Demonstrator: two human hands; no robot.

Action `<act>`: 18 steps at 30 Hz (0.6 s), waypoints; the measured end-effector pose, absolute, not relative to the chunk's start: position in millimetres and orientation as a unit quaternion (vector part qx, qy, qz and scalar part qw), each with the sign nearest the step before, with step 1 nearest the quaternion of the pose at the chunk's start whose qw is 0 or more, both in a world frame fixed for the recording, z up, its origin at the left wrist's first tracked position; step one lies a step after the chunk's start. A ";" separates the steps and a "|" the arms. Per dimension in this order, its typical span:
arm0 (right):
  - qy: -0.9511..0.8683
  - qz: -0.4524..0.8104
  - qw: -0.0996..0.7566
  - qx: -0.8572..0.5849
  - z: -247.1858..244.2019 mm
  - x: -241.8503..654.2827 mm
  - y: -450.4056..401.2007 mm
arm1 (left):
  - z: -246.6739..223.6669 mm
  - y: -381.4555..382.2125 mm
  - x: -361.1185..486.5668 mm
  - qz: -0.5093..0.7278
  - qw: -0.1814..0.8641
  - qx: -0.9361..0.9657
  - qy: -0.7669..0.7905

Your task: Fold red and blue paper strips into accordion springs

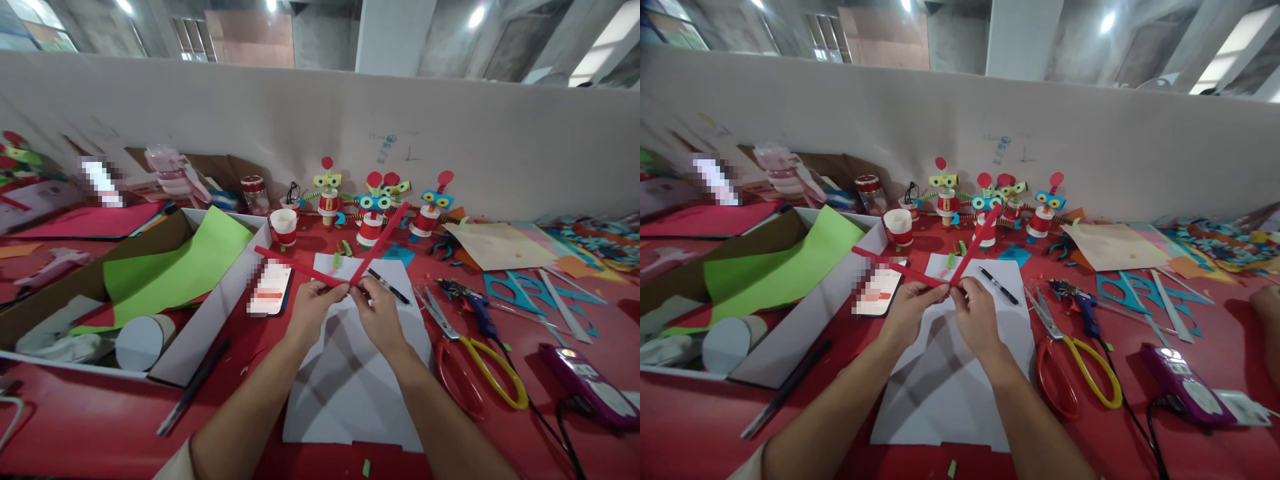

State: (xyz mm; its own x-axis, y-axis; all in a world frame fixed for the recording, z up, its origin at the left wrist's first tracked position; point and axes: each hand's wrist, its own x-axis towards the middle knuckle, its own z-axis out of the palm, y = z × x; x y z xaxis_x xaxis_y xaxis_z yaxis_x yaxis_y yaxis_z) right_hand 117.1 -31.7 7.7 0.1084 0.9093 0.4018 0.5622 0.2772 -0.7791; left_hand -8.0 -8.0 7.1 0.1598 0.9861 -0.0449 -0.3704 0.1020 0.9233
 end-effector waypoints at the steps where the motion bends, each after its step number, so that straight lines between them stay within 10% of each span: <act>1: -0.635 0.205 0.482 -0.567 8.5 115.8 -32.6 | 6.7 -7.9 -7.6 0.533 0.644 0.401 0.374; 18: -0.551 0.341 0.535 -0.543 2.9 104.9 -37.4 | 3.8 -8.8 -1.3 0.527 0.729 0.283 0.332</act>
State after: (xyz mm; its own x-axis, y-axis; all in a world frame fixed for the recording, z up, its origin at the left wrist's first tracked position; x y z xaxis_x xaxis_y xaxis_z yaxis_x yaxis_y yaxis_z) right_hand 104.9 -37.4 2.9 0.1610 0.9624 0.2189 0.2337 0.1783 -0.9558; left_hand -1.3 -8.8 3.8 0.2233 0.9568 -0.1862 -0.5816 0.2841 0.7622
